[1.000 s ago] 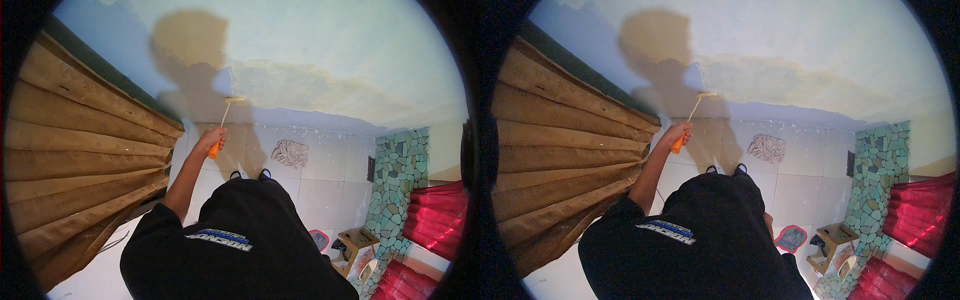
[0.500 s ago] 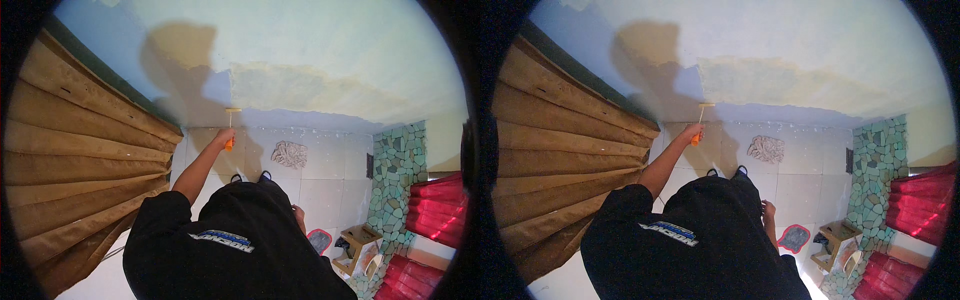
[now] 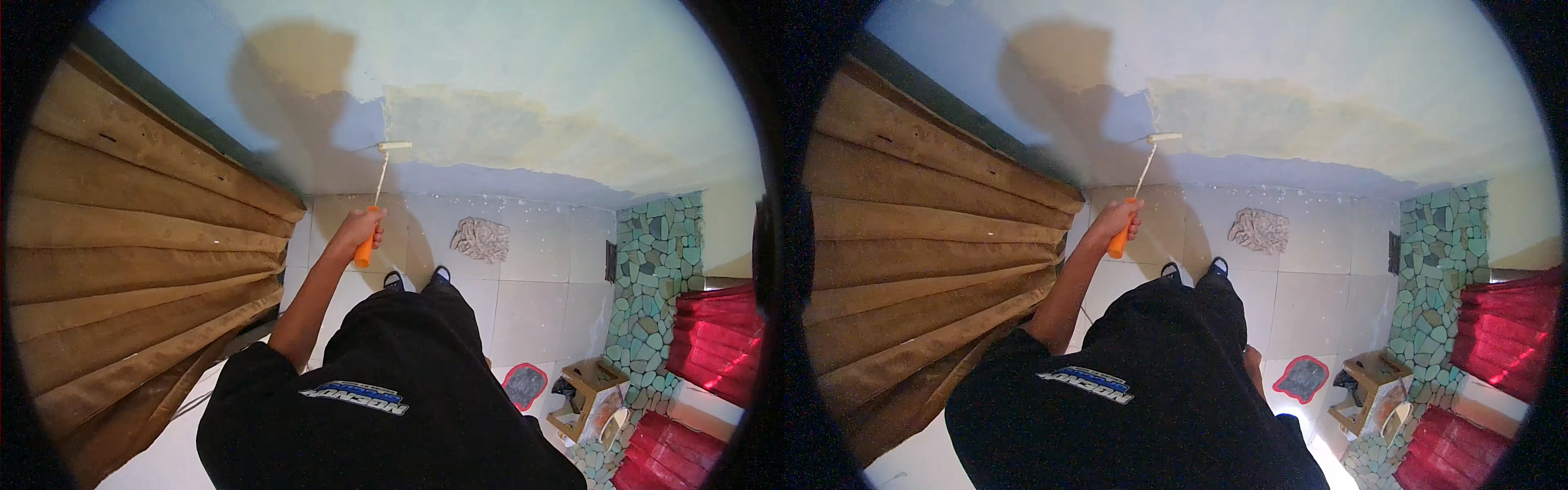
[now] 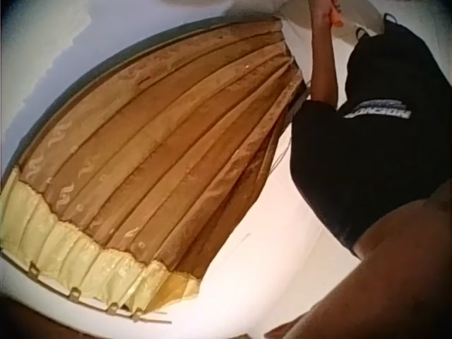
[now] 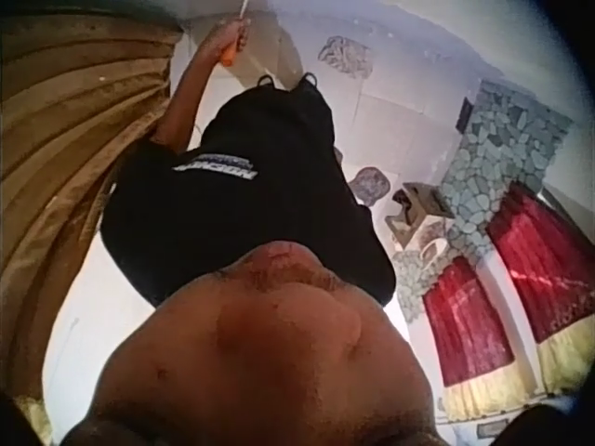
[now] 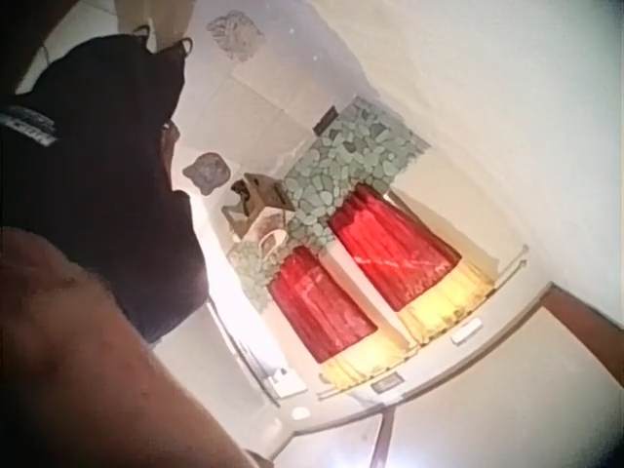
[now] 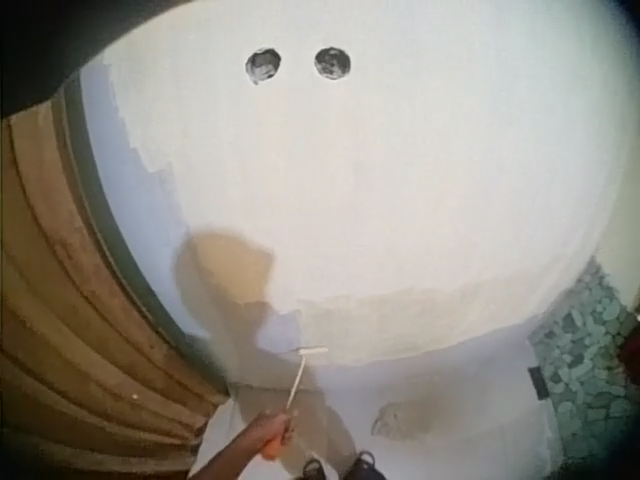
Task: The recorder is painting a wall using a paint roller, periodically dipping the roller into a bucket of paint.
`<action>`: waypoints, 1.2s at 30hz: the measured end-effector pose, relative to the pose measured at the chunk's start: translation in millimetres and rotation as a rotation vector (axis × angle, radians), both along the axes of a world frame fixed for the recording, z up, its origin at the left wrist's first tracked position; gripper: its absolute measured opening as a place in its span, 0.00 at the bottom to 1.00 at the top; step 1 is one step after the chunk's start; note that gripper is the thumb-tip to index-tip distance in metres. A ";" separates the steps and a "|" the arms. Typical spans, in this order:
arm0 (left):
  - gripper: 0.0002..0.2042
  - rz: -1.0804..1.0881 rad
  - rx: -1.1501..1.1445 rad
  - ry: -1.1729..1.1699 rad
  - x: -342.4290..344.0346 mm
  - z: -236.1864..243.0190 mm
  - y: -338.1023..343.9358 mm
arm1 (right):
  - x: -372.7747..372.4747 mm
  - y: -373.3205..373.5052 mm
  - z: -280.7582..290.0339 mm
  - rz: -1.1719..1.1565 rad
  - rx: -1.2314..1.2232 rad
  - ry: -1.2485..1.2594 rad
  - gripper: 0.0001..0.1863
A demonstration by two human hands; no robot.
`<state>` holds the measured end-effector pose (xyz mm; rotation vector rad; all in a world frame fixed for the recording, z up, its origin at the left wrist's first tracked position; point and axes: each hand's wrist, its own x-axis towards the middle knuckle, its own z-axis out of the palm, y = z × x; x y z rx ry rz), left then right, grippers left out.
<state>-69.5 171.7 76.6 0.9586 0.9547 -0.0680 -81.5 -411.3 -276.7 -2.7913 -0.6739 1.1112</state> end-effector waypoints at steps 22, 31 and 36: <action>0.09 -0.045 0.064 0.072 58.8 -151.5 2.2 | 31.4 95.6 168.4 -1.192 0.492 0.447 0.15; 0.09 -0.022 0.103 0.146 65.7 -80.8 -43.4 | -9.1 -35.6 31.8 -0.114 -0.167 0.131 0.20; 0.11 0.094 0.019 0.045 47.9 -50.4 -60.1 | 16.4 19.4 77.6 -0.224 0.134 0.083 0.22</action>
